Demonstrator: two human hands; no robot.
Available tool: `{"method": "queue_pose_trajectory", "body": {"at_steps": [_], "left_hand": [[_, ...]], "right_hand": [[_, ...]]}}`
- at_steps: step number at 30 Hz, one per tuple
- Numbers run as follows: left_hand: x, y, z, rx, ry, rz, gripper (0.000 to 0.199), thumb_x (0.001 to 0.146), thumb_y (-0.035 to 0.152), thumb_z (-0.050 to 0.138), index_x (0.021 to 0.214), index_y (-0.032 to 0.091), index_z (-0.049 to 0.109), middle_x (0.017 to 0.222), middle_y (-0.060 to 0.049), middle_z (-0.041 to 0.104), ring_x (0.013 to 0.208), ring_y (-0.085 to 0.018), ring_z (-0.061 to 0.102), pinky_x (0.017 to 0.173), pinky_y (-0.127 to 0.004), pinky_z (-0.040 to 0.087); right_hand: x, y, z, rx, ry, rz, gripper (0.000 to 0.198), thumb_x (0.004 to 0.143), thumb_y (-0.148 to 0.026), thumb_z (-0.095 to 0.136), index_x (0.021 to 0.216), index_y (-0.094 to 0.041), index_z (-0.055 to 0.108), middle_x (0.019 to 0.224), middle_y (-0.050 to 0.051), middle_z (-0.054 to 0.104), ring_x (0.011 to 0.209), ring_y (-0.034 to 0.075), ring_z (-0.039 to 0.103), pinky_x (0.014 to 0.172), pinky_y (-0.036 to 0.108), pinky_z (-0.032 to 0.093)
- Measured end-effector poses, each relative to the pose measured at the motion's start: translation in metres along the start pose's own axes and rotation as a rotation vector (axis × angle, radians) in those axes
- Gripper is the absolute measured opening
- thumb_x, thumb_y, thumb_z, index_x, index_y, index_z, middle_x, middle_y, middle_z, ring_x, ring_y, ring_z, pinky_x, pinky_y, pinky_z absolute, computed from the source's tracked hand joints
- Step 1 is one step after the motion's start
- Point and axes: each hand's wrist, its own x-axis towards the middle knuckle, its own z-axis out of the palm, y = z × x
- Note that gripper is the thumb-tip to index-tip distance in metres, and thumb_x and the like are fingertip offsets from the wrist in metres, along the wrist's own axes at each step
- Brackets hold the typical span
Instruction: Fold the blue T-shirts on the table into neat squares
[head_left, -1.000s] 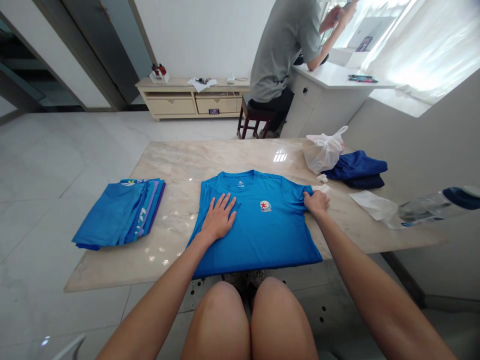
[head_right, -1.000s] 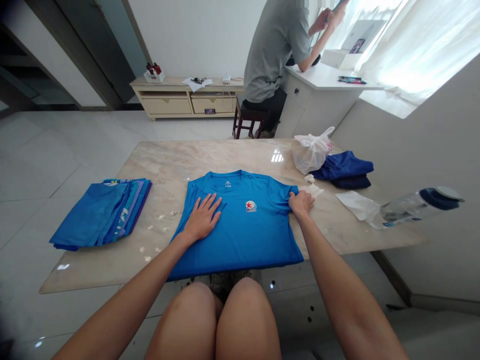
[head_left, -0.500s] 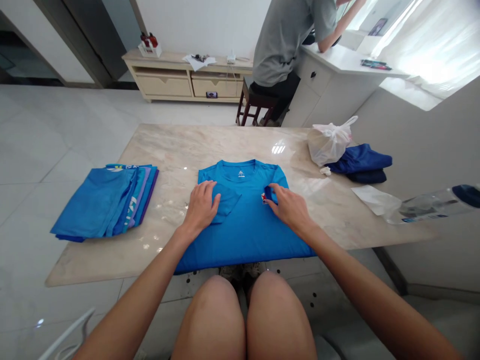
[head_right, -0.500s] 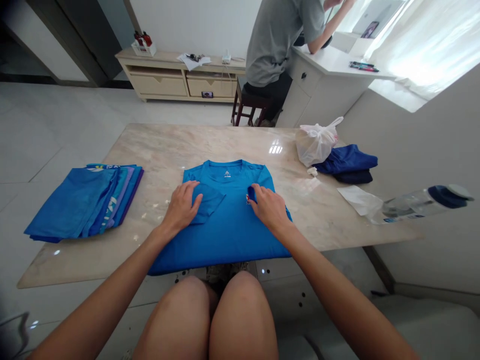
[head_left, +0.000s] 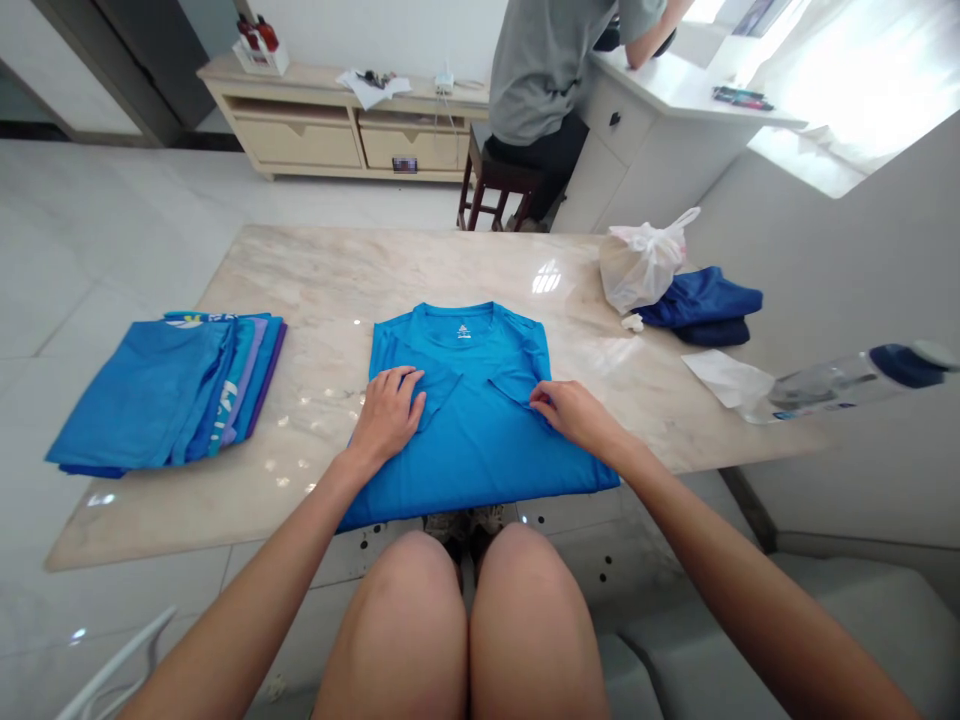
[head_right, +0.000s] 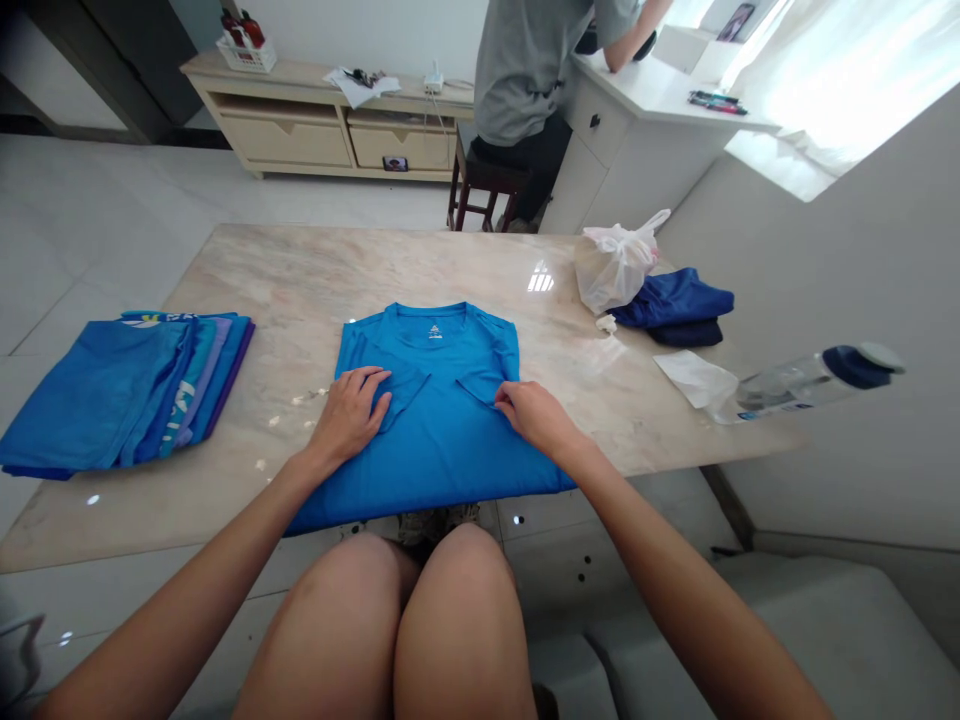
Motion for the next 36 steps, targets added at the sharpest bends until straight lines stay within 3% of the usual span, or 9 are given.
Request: {"method": "queue_pose_trajectory", "body": {"at_steps": [5,7,12,16,20,24,27,31,36], "left_hand": [[0.021,-0.011,-0.010,-0.014,0.019,0.041,0.043,0.113,0.038,0.044,0.139,0.019,0.071,0.143,-0.018,0.068,0.134,-0.037,0.061,0.119,-0.057,0.051],[0.033,-0.018,-0.013,-0.013,0.019,0.048,0.042,0.112,0.038,0.044,0.135,0.019,0.073,0.138,-0.017,0.070,0.131,-0.036,0.063,0.119,-0.057,0.052],[0.037,-0.032,-0.001,0.028,-0.059,0.020,0.055,0.114,0.044,0.041,0.156,0.017,0.062,0.162,-0.019,0.063,0.150,-0.036,0.056,0.130,-0.057,0.043],[0.025,-0.039,0.009,0.077,-0.109,0.002,0.064,0.115,0.047,0.034,0.170,0.020,0.051,0.181,-0.014,0.045,0.166,-0.034,0.043,0.141,-0.060,0.026],[0.021,-0.042,0.005,0.099,-0.148,0.006,0.066,0.115,0.048,0.033,0.174,0.023,0.048,0.183,-0.011,0.042,0.171,-0.033,0.036,0.141,-0.062,0.023],[0.022,-0.041,0.001,0.104,-0.143,-0.002,0.065,0.115,0.046,0.033,0.173,0.024,0.050,0.182,-0.012,0.043,0.170,-0.033,0.038,0.141,-0.063,0.024],[0.023,-0.038,-0.001,0.112,-0.126,-0.011,0.064,0.114,0.044,0.035,0.172,0.023,0.051,0.181,-0.012,0.045,0.169,-0.033,0.039,0.141,-0.063,0.024],[0.021,-0.021,-0.007,0.126,-0.129,-0.044,0.062,0.114,0.040,0.035,0.169,0.018,0.055,0.178,-0.014,0.049,0.168,-0.034,0.042,0.141,-0.065,0.023],[0.007,0.017,-0.006,0.104,-0.095,0.035,0.062,0.118,0.042,0.029,0.169,0.019,0.054,0.178,-0.013,0.050,0.167,-0.031,0.044,0.144,-0.060,0.017]], "right_hand": [[0.034,0.025,-0.053,-0.004,0.210,0.073,0.025,0.108,-0.026,0.060,0.120,-0.021,0.081,0.121,0.011,0.084,0.112,0.030,0.075,0.101,0.037,0.054],[0.035,0.037,-0.062,-0.072,0.173,0.113,0.021,0.107,-0.032,0.065,0.113,-0.020,0.081,0.117,0.012,0.084,0.109,0.030,0.075,0.097,0.036,0.053],[0.016,0.040,-0.025,-0.039,0.048,0.212,0.042,0.106,-0.061,0.068,0.100,-0.020,0.078,0.106,0.012,0.083,0.095,0.028,0.075,0.080,0.033,0.052],[0.017,0.037,0.002,0.038,0.055,0.218,0.029,0.105,-0.045,0.071,0.090,-0.021,0.076,0.101,0.011,0.083,0.093,0.026,0.076,0.078,0.031,0.051],[0.027,0.047,-0.011,0.065,0.127,0.404,0.014,0.103,-0.032,0.071,0.101,-0.019,0.077,0.101,0.010,0.083,0.095,0.026,0.076,0.076,0.030,0.049],[0.032,0.054,-0.031,-0.057,0.243,0.546,0.022,0.107,-0.039,0.069,0.110,-0.019,0.076,0.109,0.013,0.082,0.106,0.032,0.075,0.082,0.035,0.050],[0.033,0.041,-0.030,-0.139,0.304,0.318,0.020,0.111,-0.037,0.061,0.114,-0.021,0.072,0.116,0.013,0.080,0.113,0.032,0.072,0.088,0.036,0.050],[0.032,0.010,0.000,-0.168,0.164,-0.094,0.035,0.110,-0.057,0.066,0.114,-0.022,0.067,0.121,0.013,0.076,0.113,0.032,0.070,0.092,0.039,0.051],[0.034,-0.013,0.035,-0.315,0.174,-0.164,0.032,0.117,-0.049,0.052,0.112,-0.020,0.065,0.117,0.017,0.074,0.114,0.036,0.067,0.098,0.045,0.049]]}}
